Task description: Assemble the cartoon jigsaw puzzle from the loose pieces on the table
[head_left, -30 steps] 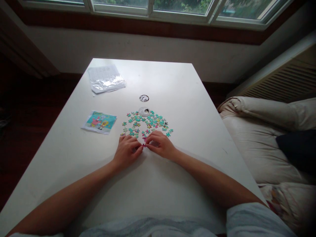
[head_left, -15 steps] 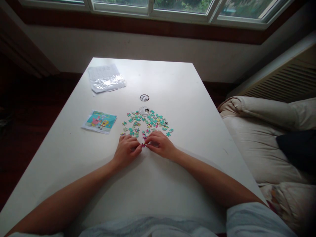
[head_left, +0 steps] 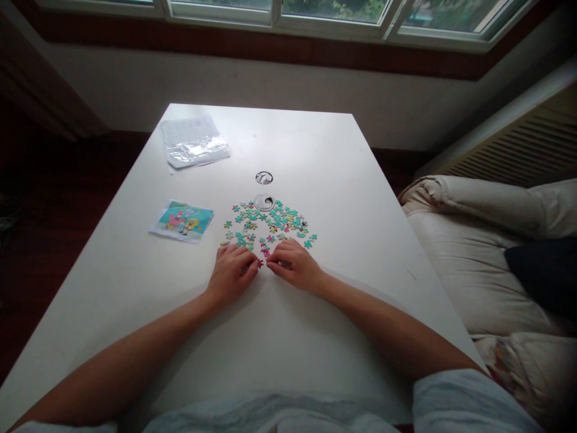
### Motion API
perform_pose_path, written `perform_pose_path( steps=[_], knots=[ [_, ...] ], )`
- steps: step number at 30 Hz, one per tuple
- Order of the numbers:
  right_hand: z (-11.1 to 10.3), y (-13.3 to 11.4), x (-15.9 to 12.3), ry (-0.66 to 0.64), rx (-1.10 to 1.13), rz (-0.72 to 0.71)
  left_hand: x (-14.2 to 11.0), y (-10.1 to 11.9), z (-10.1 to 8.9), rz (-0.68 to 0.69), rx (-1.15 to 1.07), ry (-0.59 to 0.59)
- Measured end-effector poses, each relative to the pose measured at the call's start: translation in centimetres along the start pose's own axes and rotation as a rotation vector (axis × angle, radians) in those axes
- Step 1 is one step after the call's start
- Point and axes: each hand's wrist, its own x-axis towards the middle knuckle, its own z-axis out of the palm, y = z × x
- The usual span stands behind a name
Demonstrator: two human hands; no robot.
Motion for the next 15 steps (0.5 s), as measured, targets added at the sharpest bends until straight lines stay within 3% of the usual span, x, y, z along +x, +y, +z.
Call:
perform_pose_path(
  steps=[4,15],
  knots=[
    [-0.4,0.37,0.17,0.134,0.015,0.106,-0.32,0.27,0.13,0.015,0.112,-0.003],
    [-0.54,0.27,0.22,0.108,-0.034,0.103,-0.29,0.08,0.56,0.01,0.163,0.01]
  ],
)
